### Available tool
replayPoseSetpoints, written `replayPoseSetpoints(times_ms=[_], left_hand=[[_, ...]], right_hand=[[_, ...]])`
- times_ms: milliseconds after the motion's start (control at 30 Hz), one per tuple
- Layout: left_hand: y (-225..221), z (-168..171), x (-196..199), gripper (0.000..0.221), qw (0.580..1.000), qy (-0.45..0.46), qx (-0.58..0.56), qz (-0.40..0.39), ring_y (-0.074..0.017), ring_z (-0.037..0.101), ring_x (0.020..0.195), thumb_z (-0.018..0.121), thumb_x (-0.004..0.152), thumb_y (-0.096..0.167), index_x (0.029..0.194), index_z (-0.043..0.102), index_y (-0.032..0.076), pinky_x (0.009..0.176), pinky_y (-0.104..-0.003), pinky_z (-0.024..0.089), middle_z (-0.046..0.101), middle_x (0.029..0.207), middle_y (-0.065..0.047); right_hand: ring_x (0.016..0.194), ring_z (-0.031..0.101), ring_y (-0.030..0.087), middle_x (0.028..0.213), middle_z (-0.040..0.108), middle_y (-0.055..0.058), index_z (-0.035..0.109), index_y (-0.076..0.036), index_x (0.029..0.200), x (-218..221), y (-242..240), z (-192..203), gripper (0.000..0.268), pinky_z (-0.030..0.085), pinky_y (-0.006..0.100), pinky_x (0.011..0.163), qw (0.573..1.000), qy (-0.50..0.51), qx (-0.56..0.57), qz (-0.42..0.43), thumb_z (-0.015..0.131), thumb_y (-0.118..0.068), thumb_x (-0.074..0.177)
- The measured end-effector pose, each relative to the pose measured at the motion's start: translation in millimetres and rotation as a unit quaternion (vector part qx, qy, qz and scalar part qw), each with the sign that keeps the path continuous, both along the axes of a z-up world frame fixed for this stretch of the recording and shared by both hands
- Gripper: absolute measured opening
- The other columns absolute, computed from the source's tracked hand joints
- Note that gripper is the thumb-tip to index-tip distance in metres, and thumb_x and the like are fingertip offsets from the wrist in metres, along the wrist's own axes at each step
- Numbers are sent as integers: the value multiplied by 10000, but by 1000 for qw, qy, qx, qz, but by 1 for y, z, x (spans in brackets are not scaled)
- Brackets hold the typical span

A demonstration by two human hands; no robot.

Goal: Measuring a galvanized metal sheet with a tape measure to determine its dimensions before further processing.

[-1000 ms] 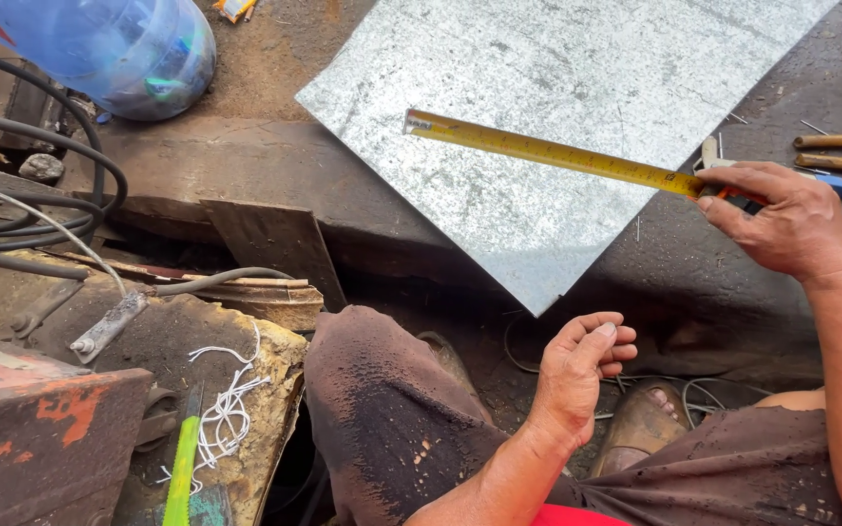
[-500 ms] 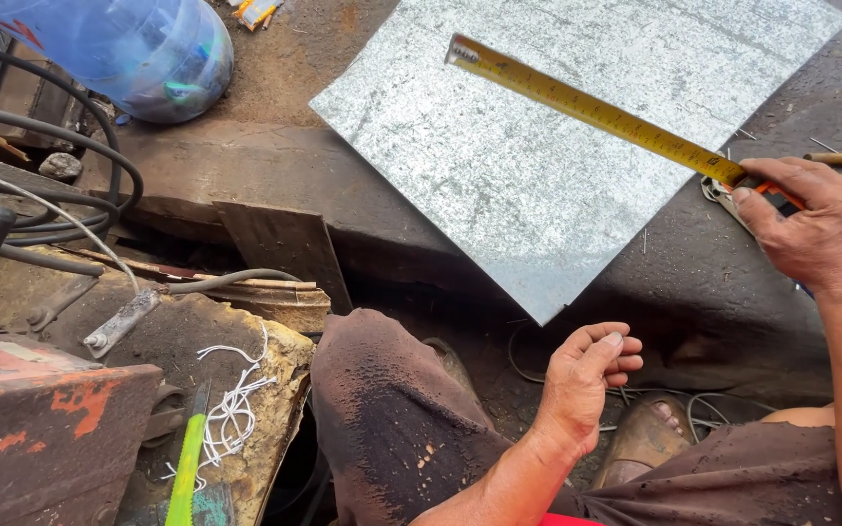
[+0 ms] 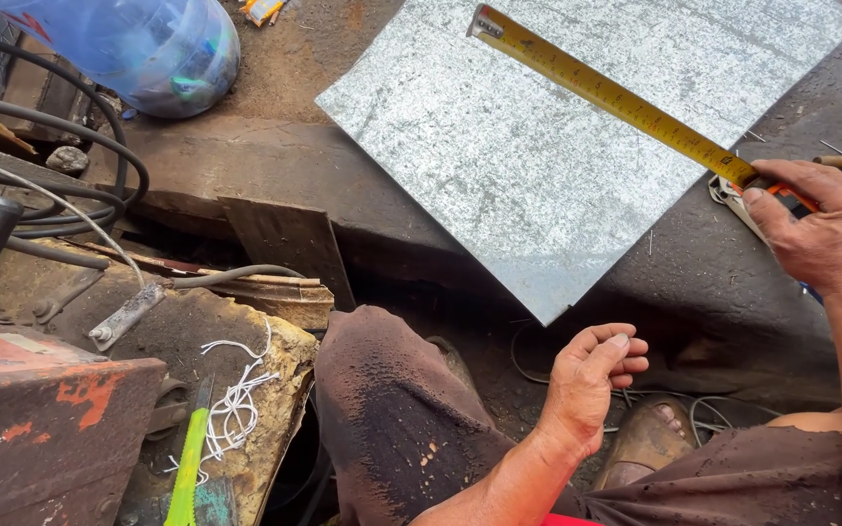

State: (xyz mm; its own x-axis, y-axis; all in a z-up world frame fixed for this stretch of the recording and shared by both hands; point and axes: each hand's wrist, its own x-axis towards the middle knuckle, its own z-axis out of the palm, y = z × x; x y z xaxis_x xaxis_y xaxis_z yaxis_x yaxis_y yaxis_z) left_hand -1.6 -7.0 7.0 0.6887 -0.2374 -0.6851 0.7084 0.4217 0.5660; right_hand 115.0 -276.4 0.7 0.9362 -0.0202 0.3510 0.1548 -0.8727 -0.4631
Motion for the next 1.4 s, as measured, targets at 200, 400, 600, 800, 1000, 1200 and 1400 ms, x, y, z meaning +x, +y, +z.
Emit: replayPoseSetpoints(times_ms=[200,400,600,800,1000,1200,1400], left_hand=[[0,-2,-1,263,1000,-8,3,-2,-105,731,900,611,979,264,1184,716,137,766,-190,514,773,1059,-33],[1,-2,-1,270,1000,-8,5,-8,-108,731,908,610,974,270,1183,719,139,778,-197,519,771,1064,-32],[3,1,0,268,1000,-5,2,-7,-106,728,906,605,977,257,1186,715,130,782,-198,526,770,1067,-38],[4,-2,0,277,1000,-4,3,-4,-108,730,900,607,967,272,1182,718,137,775,-199,525,772,1067,-38],[4,-5,-2,267,1000,-12,-8,6,-116,725,895,609,972,242,1181,719,117,780,-202,537,772,1073,-60],[7,0,-1,281,1000,-2,-10,8,-117,727,895,619,962,246,1188,718,113,777,-198,522,776,1080,-65],[7,-5,-2,261,1000,-3,-6,8,-108,726,894,615,966,258,1171,719,136,776,-196,514,777,1064,-46]], right_hand=[[1247,672,308,1339,745,209,779,50,1449,1,-3,-6,278,524,420,1110,999,-23,40,11,768,15,1173],[1225,679,340,1341,734,259,776,81,1463,1,1,-3,273,536,445,1081,999,-31,37,18,747,19,1198],[1228,667,310,1345,726,214,772,33,1458,1,4,-2,261,513,426,1091,998,-23,58,0,727,-3,1203],[1215,674,318,1353,733,232,779,61,1460,2,5,-5,262,516,418,1086,999,-35,38,11,751,8,1205],[1161,703,209,1317,764,17,817,-220,1369,5,0,-28,328,534,344,918,992,39,-119,-15,762,-313,1060],[1354,618,254,1498,626,-106,652,-504,1402,21,13,-20,544,481,473,1111,884,401,-223,-88,563,-620,878],[1148,669,206,1278,749,-28,784,-315,1300,15,9,-19,334,475,368,970,975,210,-45,-53,714,-383,980]])
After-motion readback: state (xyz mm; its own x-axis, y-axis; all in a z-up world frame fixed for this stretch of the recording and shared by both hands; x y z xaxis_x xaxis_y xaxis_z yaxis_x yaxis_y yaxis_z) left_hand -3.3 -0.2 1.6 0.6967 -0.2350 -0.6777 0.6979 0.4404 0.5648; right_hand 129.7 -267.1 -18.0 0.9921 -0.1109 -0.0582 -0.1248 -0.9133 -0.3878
